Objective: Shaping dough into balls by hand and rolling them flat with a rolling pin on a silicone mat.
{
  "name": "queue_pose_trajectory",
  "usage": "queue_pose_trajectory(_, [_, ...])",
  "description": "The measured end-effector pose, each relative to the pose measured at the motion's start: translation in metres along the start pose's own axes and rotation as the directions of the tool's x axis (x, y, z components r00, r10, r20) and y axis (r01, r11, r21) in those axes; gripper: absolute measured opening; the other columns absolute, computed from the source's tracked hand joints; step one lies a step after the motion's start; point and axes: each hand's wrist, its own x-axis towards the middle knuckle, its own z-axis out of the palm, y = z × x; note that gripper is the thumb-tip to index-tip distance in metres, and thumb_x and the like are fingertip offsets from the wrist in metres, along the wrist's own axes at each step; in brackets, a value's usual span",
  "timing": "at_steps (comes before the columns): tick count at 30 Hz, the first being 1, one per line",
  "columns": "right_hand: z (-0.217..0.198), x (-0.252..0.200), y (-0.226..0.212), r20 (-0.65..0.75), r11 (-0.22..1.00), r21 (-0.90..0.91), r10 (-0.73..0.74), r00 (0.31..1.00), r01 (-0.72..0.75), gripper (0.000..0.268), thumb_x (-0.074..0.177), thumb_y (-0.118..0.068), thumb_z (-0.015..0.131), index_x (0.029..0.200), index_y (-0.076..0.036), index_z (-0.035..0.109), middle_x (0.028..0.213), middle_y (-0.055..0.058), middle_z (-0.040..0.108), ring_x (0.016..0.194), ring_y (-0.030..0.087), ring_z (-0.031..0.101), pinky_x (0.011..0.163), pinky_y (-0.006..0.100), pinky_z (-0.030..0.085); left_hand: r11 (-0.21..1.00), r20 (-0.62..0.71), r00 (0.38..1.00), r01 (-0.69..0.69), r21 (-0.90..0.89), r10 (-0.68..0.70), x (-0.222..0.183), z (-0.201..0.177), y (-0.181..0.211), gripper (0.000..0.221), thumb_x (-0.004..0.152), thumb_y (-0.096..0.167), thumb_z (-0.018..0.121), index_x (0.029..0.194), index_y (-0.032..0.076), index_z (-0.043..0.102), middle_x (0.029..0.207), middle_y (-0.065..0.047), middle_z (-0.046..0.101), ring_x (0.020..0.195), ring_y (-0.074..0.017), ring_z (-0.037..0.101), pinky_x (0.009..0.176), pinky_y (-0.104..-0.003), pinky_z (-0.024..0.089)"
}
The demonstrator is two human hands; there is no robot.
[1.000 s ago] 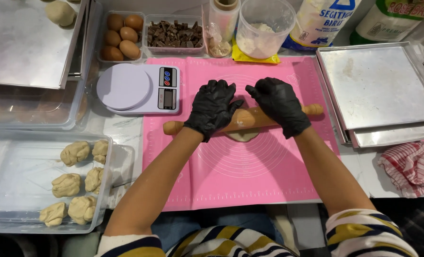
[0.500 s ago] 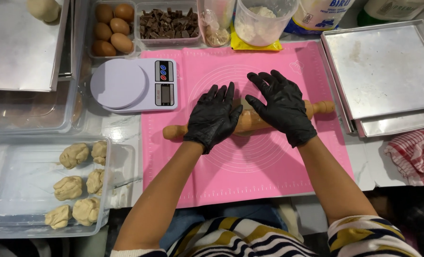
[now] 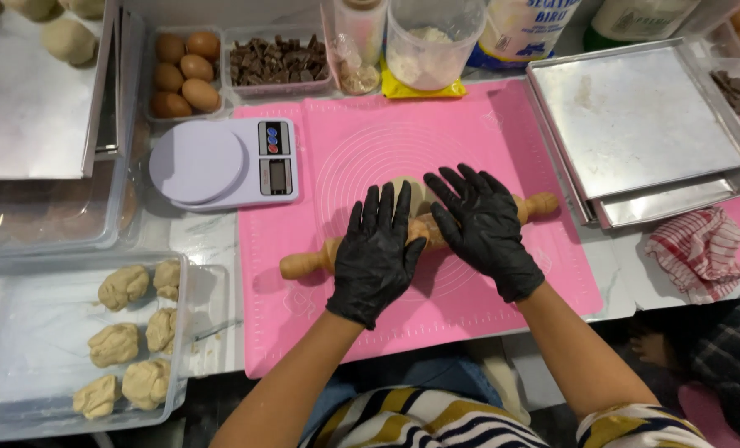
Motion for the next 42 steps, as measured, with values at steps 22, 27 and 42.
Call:
queue_pose_trajectory(22, [0.094, 0.110, 0.053, -0.278, 0.986, 0.137, 0.132, 0.951, -0.097, 0.034, 0.095, -0.048, 0.070, 0.073, -0.022, 0.067, 0.064, 0.001, 0.065, 0.071, 0.026, 0.069, 0.068, 0.036, 0.055, 0.994, -0.105, 0.992, -0.072, -0.080, 0.064, 0.101, 0.114, -0.109, 0.052, 0.097, 0.053, 0.066, 0.132, 0.015, 0.071, 0.132, -0.014, 0.067, 0.136, -0.0360, 0.053, 0.114, -0.044, 0.043])
queue_pose_trajectory(27, [0.049, 0.078, 0.029, -0.097, 0.948, 0.248, 0.231, 0.968, -0.201, 0.027, 0.094, -0.053, 0.068, 0.104, -0.028, 0.075, 0.089, -0.003, 0.072, 0.095, 0.024, 0.070, 0.083, 0.039, 0.054, 0.989, 0.396, 0.914, 0.132, -0.073, -0.092, 0.084, 0.048, -0.067, 0.082, 0.098, 0.079, 0.029, 0.156, 0.024, 0.047, 0.151, -0.018, 0.054, 0.150, -0.0436, 0.032, 0.120, -0.054, 0.034])
queue_pose_trajectory(42, [0.031, 0.061, 0.026, -0.028, 0.988, 0.118, 0.102, 0.994, -0.098, 0.041, 0.104, -0.054, 0.052, 0.085, -0.024, 0.073, 0.074, 0.000, 0.071, 0.075, 0.027, 0.073, 0.070, 0.040, 0.056, 0.998, 0.030, 0.998, 0.052, -0.043, -0.051, 0.065, 0.044, -0.052, 0.065, 0.098, 0.066, 0.050, 0.146, 0.022, 0.060, 0.138, -0.022, 0.064, 0.138, -0.0420, 0.052, 0.105, -0.049, 0.052])
